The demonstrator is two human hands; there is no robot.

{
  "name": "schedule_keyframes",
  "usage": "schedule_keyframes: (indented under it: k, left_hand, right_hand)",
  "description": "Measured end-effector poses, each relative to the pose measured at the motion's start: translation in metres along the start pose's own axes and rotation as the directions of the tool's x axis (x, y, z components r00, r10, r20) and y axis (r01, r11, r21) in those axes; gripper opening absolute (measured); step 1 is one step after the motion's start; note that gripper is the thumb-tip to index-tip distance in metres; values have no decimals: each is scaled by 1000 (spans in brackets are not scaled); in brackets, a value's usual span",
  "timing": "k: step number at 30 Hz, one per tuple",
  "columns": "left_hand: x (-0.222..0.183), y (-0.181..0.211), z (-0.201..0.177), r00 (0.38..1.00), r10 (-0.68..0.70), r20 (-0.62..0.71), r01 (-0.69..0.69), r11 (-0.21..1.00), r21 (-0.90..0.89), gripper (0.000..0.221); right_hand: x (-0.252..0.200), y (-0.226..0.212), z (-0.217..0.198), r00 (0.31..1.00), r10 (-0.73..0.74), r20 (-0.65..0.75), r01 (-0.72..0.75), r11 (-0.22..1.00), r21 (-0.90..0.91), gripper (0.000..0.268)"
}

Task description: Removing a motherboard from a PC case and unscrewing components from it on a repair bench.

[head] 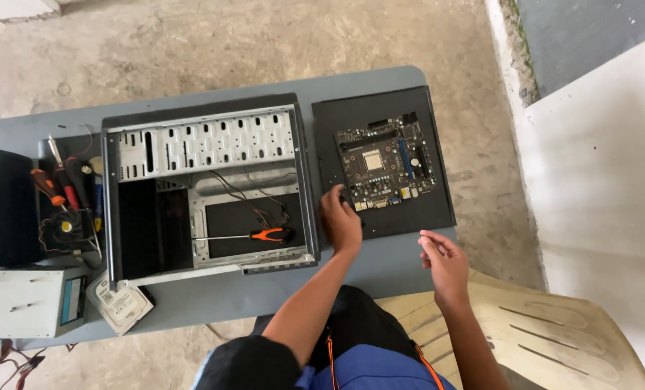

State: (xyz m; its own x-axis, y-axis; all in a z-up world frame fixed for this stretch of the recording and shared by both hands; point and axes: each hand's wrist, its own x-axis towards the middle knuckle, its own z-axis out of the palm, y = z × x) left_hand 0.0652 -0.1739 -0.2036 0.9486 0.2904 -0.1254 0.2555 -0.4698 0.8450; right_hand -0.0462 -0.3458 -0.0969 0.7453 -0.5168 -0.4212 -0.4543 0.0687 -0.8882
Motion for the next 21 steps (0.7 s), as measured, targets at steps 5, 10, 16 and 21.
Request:
schedule_keyframes:
  k: [5, 10, 16, 21]
  left_hand:
    - [-45, 100, -91, 974, 47, 222, 62, 885, -462, 41]
    - [-41, 124, -162, 844, -78, 531, 512, 411, -754, 61]
    - [-35, 108, -203, 822, 66, 566, 522, 312, -794, 71]
    - [-35, 101, -221, 816, 114, 567, 540, 199, -818, 69]
  right_hand:
    - [-6, -26, 16, 998, -56, -22, 58, 995, 80, 22]
    - [-48, -90, 48, 986, -164, 43, 157, 980, 124, 19]
    - [-87, -142, 88, 894, -356, 273, 322, 933, 163, 18]
    - [-99, -140, 109, 870, -403, 285, 366, 914, 176, 17]
